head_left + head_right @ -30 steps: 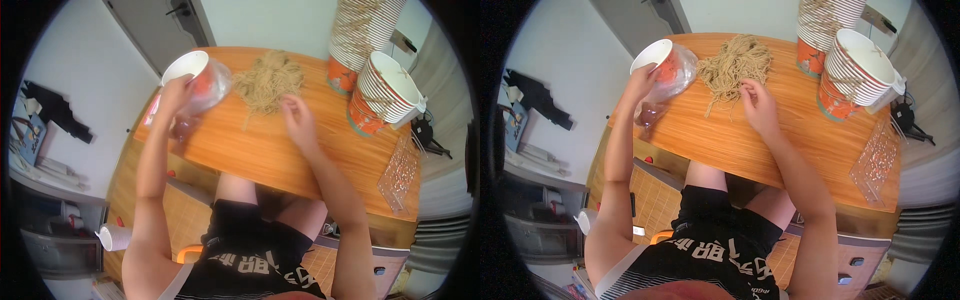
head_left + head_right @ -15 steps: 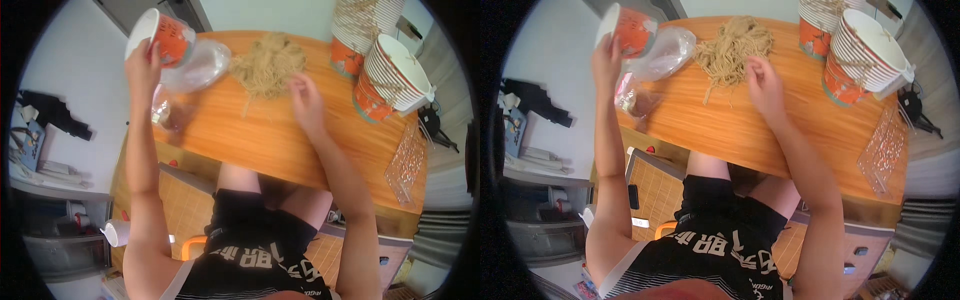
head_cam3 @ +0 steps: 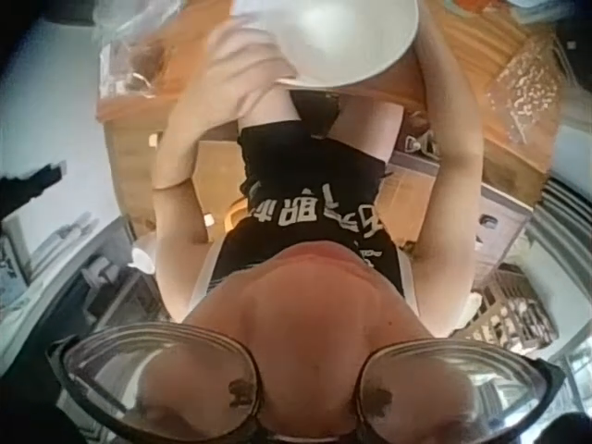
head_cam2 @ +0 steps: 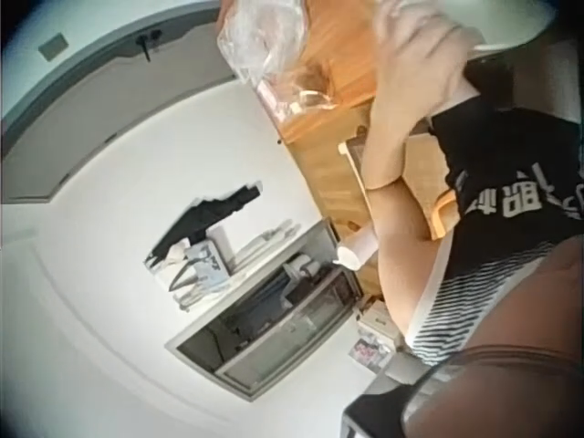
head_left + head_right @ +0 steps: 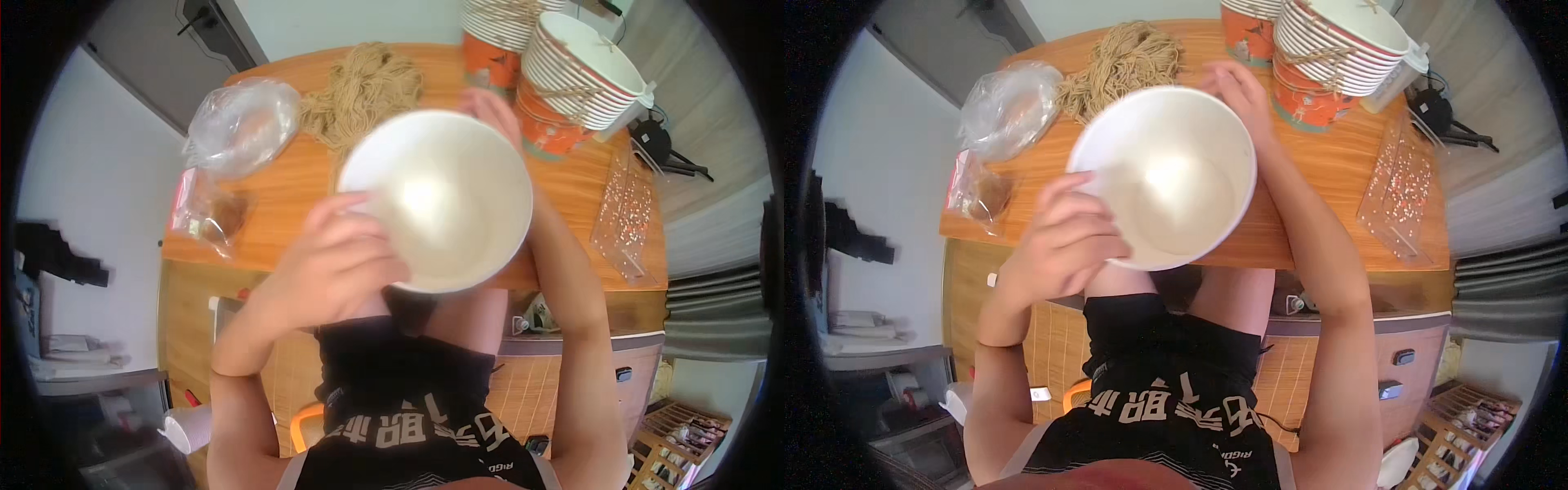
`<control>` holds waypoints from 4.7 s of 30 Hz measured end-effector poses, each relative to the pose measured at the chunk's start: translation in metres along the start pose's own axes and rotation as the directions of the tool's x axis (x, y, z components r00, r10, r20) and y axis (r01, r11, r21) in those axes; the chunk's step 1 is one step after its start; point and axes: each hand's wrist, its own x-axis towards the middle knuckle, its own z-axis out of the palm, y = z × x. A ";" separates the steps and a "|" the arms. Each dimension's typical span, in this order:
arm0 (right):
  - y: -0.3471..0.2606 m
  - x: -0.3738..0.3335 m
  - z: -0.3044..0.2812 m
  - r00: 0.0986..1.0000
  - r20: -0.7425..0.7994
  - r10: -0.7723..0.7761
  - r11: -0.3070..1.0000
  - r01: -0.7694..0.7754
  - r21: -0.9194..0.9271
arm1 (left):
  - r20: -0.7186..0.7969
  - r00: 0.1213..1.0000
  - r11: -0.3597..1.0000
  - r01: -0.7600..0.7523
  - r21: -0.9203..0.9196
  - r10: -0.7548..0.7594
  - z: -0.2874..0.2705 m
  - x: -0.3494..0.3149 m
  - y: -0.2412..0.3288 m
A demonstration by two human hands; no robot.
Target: Attaching hemp rope handles to paper buckets by threading them through holes and tying knots.
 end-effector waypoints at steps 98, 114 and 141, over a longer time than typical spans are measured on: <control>-0.119 0.001 0.067 0.600 0.632 -0.489 0.429 0.797 -0.425 | -0.653 0.747 0.991 -0.127 0.042 0.123 0.037 0.034 -0.101; -0.094 -0.043 0.111 0.441 0.328 -0.836 0.214 0.810 -0.545 | -0.226 0.881 0.426 -0.031 -0.904 -0.416 0.034 0.004 -0.120; -0.110 -0.017 0.082 0.626 0.386 -0.677 0.386 0.749 -0.539 | -0.070 0.790 0.173 0.046 -0.984 -0.609 0.030 0.022 -0.121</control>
